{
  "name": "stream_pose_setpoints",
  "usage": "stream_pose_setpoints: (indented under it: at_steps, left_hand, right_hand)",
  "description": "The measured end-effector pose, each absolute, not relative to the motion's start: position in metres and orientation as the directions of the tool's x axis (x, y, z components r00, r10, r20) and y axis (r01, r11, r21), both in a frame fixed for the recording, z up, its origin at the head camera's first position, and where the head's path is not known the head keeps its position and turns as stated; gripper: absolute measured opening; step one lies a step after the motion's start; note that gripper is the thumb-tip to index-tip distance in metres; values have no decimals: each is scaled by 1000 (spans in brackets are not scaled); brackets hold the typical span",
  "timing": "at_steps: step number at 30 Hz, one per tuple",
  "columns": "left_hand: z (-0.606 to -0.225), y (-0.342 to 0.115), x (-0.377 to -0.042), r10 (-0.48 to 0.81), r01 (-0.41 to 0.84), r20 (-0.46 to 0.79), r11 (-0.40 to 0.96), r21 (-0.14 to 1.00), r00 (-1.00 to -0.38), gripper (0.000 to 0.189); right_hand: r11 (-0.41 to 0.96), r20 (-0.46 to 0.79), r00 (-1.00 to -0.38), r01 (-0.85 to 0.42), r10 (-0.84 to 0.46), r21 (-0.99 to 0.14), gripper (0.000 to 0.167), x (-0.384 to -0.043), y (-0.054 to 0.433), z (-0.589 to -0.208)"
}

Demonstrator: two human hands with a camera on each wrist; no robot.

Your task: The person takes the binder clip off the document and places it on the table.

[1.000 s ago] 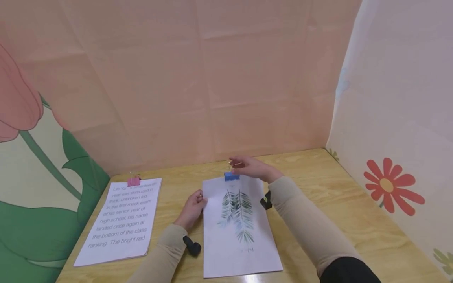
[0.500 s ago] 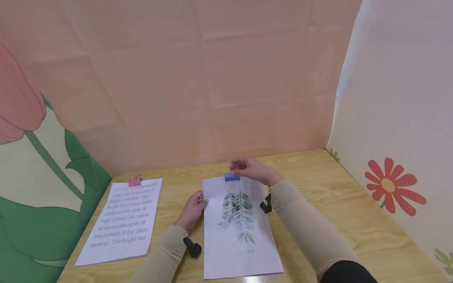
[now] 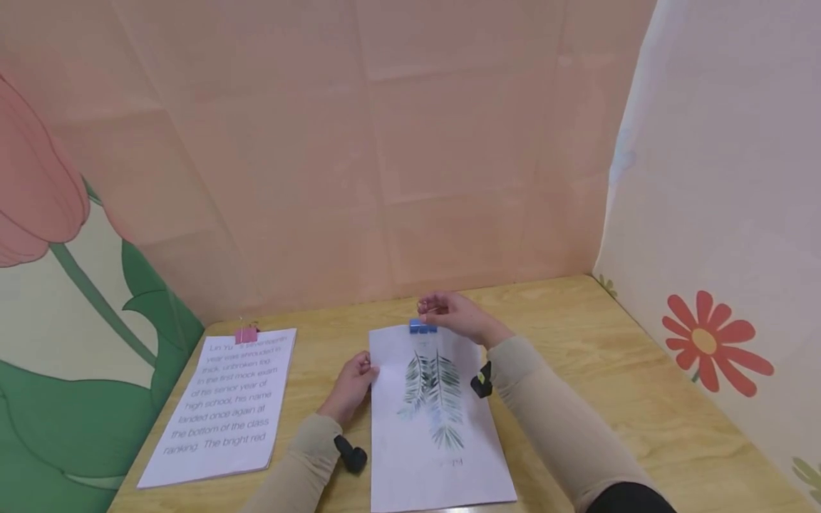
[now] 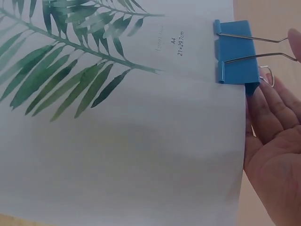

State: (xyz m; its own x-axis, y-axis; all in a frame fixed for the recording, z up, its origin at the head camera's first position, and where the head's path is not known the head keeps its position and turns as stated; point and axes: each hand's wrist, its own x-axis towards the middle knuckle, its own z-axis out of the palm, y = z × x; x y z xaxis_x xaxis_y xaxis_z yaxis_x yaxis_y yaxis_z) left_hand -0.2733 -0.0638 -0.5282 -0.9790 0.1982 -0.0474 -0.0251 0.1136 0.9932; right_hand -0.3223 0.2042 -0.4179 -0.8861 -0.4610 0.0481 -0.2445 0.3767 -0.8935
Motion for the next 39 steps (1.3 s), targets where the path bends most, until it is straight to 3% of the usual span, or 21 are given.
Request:
stream_pose_setpoints:
  at_steps: [7,12,19,23,39]
  left_hand:
    - [-529,-64,-273,198,-17,-40,118,993,-979,5]
    - [-531,-65,-273,204,-35,-61,128,991,-977,5]
    - [-532,-66,-272,199,-27,-53,131,991,-978,6]
    - [-531,-66,-272,195,-30,-56,135,990,-979,6]
    - [-525,-65,-272,134,-62,-87,181,981,-987,11]
  right_hand:
    - [372,57,-900,-235,-432,-898,44,-320,205,-420]
    - [400,54,-939,-196,-339,-895,49,-318,206,-419]
    - [232,72,-961,-136,-268,-963,55,-322,207,-416]
    - [211,70,-968,-123,-242,-970,57,-322,211,-418]
    - [298,0,-994,-33,-110,-954,66,-289,272,-454]
